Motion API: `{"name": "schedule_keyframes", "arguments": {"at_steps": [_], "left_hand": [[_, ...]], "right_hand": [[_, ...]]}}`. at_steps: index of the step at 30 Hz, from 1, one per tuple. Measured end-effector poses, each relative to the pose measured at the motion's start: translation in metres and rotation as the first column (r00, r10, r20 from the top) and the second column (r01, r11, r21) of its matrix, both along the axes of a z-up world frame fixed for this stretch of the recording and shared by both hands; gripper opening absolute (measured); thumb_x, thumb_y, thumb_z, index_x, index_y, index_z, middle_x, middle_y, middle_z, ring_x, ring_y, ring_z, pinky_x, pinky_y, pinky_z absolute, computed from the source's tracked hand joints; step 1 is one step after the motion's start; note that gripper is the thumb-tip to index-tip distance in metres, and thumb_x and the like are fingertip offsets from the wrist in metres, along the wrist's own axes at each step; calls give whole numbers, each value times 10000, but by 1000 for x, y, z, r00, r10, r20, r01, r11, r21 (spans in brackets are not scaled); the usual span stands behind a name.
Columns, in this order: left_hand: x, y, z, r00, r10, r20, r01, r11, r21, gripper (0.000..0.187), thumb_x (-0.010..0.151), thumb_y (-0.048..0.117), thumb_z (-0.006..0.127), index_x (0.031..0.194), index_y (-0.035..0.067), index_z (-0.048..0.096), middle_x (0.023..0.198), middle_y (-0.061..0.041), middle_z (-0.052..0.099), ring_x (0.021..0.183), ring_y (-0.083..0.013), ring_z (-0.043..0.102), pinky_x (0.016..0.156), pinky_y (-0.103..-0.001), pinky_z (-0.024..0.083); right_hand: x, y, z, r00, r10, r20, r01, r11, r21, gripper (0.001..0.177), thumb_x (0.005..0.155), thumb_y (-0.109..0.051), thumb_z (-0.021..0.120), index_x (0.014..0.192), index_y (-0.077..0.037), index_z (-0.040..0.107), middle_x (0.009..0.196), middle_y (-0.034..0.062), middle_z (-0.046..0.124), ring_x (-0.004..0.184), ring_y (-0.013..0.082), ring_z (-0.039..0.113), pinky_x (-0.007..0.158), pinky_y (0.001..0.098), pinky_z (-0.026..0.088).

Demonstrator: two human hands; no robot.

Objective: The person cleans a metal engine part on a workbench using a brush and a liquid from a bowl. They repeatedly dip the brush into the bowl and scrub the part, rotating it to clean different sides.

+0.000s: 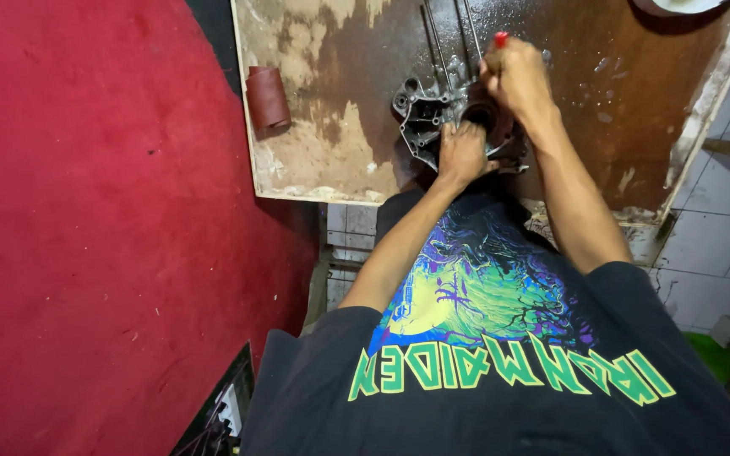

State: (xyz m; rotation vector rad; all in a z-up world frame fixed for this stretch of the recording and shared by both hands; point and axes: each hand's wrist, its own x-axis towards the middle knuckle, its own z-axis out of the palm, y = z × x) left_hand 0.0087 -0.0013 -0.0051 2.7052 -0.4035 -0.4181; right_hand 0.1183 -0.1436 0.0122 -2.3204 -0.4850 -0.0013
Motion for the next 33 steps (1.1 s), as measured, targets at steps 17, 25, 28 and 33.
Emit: {"name": "schedule_keyframes", "arguments": {"at_steps": [17,25,28,33], "left_hand": [[-2,2,8,998,22,67,-19,998,-57,711,559,600,864,980,59,673,963,-92,700,1010,-253,630,898,-451,396],[1,0,15,999,32,-7,-33,998,-53,746,615,680,834,978,49,673,960,-110,710,1006,-255,634,935,-425,407],[1,0,16,999,37,-24,-38,998,-48,749,626,681,829,1004,52,677,978,-109,715,1021,-255,632,947,-426,404],[-8,2,7,998,46,34,-44,997,-58,821,610,680,824,1083,27,671,1023,-128,710,1034,-259,625,952,-433,392]], "right_hand": [[-5,-34,12,980,166,-105,-176,980,-89,118,951,-102,766,978,7,731,949,196,704,821,357,679,751,452,553],[-19,-57,-31,849,-322,-418,414,898,150,236,1097,-225,742,1159,-3,691,976,129,712,786,247,690,714,382,557],[-22,-62,-43,867,-298,-400,418,871,258,207,1099,-208,724,1160,-10,713,1000,132,731,836,246,697,732,380,557],[8,-79,-13,935,-164,-314,171,985,-2,202,982,-164,768,1062,22,760,945,191,753,831,256,738,735,398,589]]}}
